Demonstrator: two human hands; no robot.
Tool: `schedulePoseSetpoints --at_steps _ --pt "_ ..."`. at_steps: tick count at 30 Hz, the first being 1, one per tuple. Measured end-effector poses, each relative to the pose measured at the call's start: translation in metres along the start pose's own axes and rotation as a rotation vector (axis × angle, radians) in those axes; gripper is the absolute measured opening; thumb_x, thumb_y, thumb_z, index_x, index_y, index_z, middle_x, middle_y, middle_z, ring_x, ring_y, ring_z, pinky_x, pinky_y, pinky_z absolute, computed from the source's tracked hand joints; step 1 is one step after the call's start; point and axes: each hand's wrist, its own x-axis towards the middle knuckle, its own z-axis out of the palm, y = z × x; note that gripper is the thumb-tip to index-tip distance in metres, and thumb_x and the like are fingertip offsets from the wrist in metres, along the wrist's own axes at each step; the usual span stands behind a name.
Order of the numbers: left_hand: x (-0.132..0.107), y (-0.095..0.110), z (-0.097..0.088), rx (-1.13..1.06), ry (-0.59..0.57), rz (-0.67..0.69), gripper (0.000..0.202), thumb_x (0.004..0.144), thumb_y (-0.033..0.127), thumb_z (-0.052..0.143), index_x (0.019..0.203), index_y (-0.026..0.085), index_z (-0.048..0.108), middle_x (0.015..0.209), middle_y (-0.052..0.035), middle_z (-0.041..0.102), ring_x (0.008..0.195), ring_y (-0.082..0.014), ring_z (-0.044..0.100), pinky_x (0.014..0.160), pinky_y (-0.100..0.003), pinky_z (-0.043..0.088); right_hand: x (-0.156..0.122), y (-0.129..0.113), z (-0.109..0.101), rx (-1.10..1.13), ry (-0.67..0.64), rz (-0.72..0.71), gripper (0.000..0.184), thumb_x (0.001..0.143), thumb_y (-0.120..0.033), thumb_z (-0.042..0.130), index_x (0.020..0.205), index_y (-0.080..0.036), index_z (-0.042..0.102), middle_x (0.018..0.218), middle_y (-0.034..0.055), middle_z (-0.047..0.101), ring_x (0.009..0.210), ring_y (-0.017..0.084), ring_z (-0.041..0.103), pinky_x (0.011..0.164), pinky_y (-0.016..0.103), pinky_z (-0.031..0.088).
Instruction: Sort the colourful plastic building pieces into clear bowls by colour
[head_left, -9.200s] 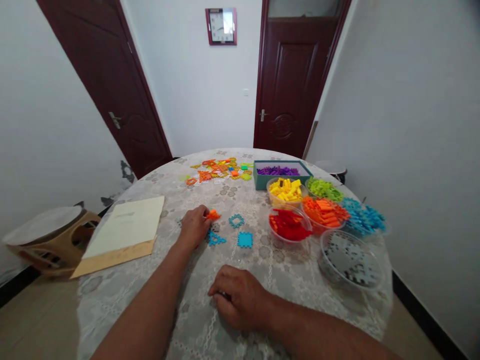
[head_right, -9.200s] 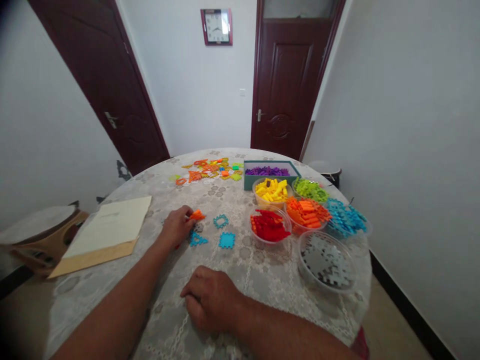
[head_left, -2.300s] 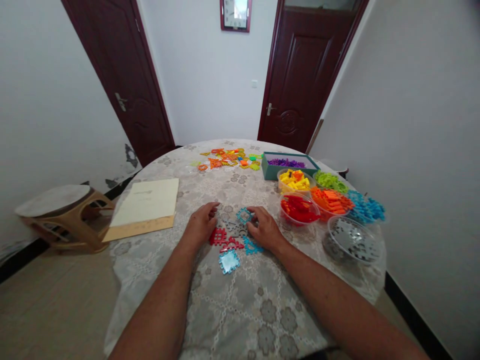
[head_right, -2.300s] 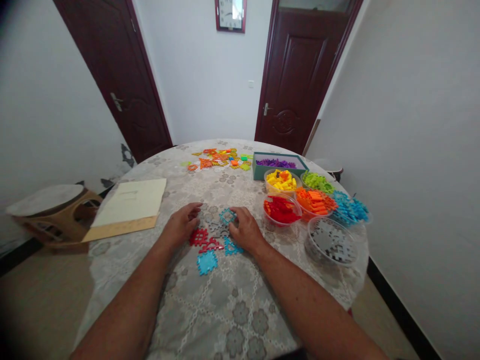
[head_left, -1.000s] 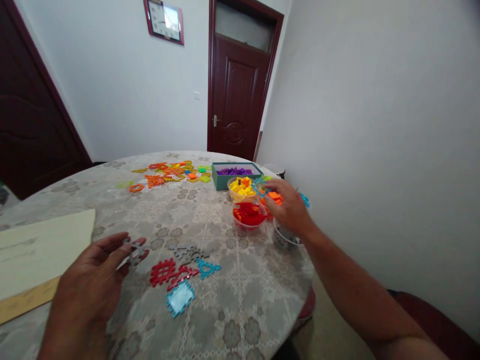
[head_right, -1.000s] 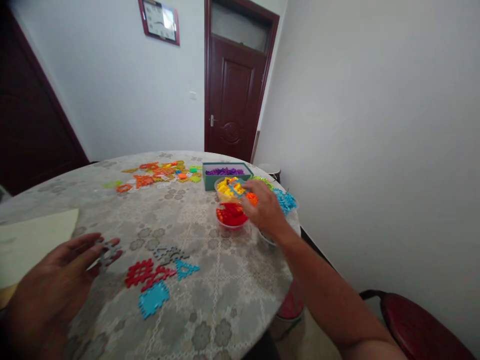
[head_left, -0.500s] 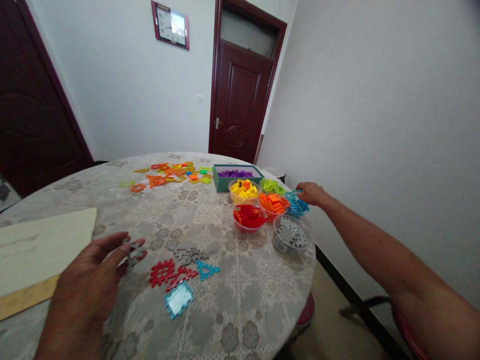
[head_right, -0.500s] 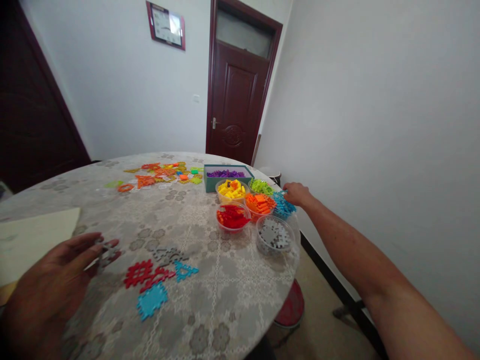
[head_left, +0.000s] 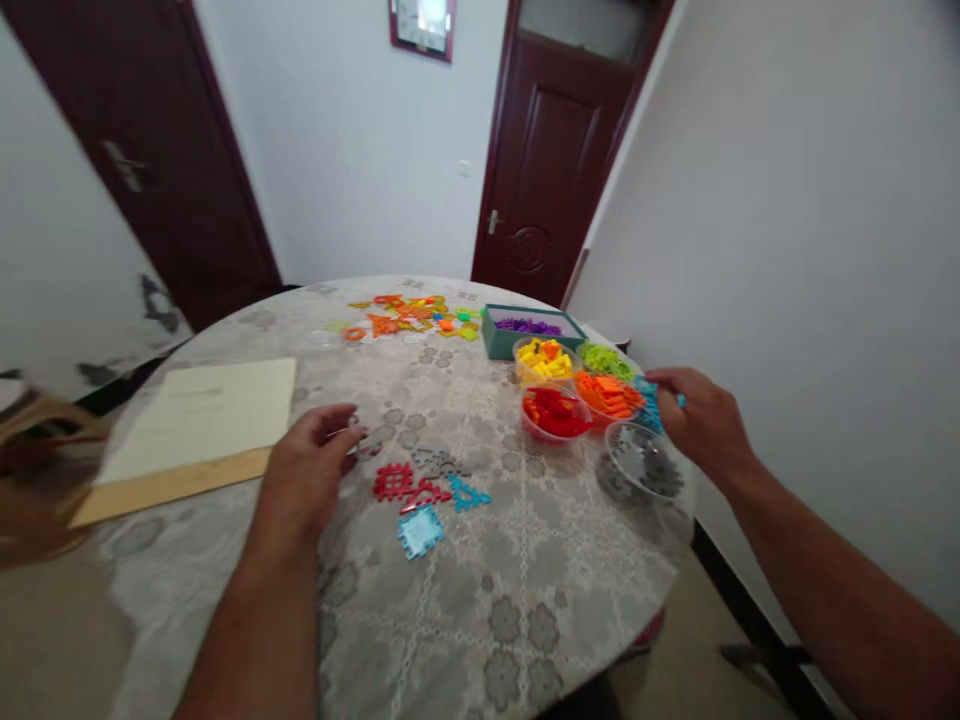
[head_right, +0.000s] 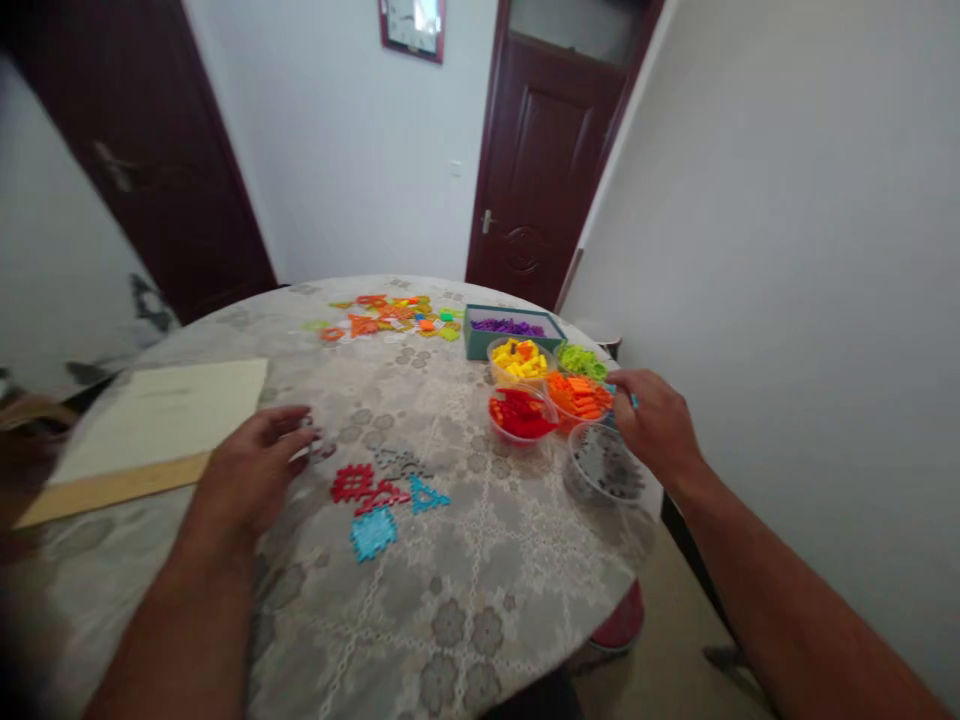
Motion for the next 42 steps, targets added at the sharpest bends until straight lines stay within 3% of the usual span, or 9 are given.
schedulePoseSetpoints --at_steps 5,9,13,19,23,26,31,36,42 --pt "-0.011 0.01 0.005 -0.12 -0.106 -0.039 0.048 0.069 0.04 0.082 0.111 0.019 0.069 0.104 -0.0052 0.07 0.09 -0.0187 0.07 0.073 -0.031 0.059 -0.049 -0.11 0.007 0.414 -0.158 -0.12 0.023 0.098 -0.028 0.056 0.112 -0.025 0.073 0.114 0.0076 0.078 0.104 0.025 0.074 0.095 0.042 0.058" --pt "-0.016 0.011 0.004 -0.17 -0.225 -0.055 0.037 0.072 0.041 0.081 0.097 0.018 0.066 0.089 -0.0034 0.07 0.085 -0.0201 0.072 0.076 -0.036 0.061 -0.061 -0.185 0.031 0.706 -0.347 -0.045 0.022 0.099 -0.029 0.057 0.114 -0.025 0.073 0.109 0.007 0.078 0.096 0.023 0.074 0.086 0.037 0.06" --pt "-0.019 0.014 0.004 -0.092 -0.341 -0.037 0.032 0.074 0.041 0.079 0.092 0.018 0.066 0.082 -0.0017 0.069 0.079 -0.0189 0.071 0.073 -0.034 0.06 -0.051 -0.231 0.062 0.944 -0.527 0.112 0.028 0.099 -0.03 0.059 0.124 -0.023 0.068 0.115 0.0076 0.076 0.095 0.02 0.073 0.083 0.034 0.059" --pt "-0.022 0.023 0.007 0.093 -0.511 0.018 0.036 0.074 0.05 0.079 0.089 0.019 0.069 0.073 0.0004 0.068 0.066 -0.0176 0.065 0.063 -0.03 0.054 -0.051 -0.265 0.098 1.091 -0.586 0.184 0.031 0.095 -0.027 0.065 0.126 -0.023 0.068 0.101 0.0015 0.075 0.087 0.015 0.069 0.078 0.028 0.056" --pt "-0.019 0.024 0.01 0.205 -0.618 0.096 0.035 0.074 0.054 0.079 0.085 0.021 0.072 0.07 -0.0015 0.069 0.066 -0.019 0.063 0.061 -0.029 0.05 -0.056 -0.265 0.106 1.129 -0.606 0.208 0.018 0.095 -0.025 0.065 0.112 -0.024 0.073 0.091 -0.0017 0.075 0.08 0.014 0.068 0.071 0.024 0.054" --pt "-0.018 0.023 0.011 0.223 -0.658 0.066 0.037 0.073 0.058 0.078 0.082 0.022 0.072 0.068 -0.002 0.069 0.063 -0.0201 0.062 0.061 -0.031 0.051 -0.058 -0.256 0.094 1.104 -0.594 0.197 0.018 0.095 -0.024 0.064 0.11 -0.024 0.074 0.092 -0.0013 0.076 0.08 0.014 0.069 0.071 0.024 0.054" --pt "-0.009 0.014 0.007 0.282 -0.484 0.067 0.043 0.069 0.06 0.08 0.091 0.024 0.075 0.081 -0.0036 0.077 0.073 -0.0236 0.071 0.069 -0.032 0.058 -0.06 -0.226 0.056 0.904 -0.45 0.093 0.019 0.093 -0.02 0.064 0.108 -0.024 0.075 0.091 0.0006 0.075 0.083 0.016 0.069 0.077 0.028 0.054" --pt "0.002 0.003 0.005 0.348 -0.326 0.073 0.046 0.073 0.061 0.074 0.1 0.025 0.074 0.096 -0.0059 0.08 0.087 -0.0272 0.077 0.077 -0.034 0.062 -0.056 -0.174 0.022 0.768 -0.292 0.127 0.02 0.093 -0.02 0.062 0.109 -0.022 0.074 0.093 0.0031 0.075 0.083 0.017 0.069 0.079 0.031 0.055" --pt "0.003 0.003 0.007 0.568 -0.244 0.216 0.042 0.074 0.061 0.067 0.095 0.026 0.074 0.091 -0.0061 0.081 0.085 -0.0291 0.075 0.078 -0.037 0.058 -0.04 -0.077 -0.012 0.54 -0.065 0.353 0.027 0.094 -0.037 0.062 0.112 -0.021 0.074 0.102 0.0068 0.078 0.086 0.021 0.072 0.08 0.035 0.057"
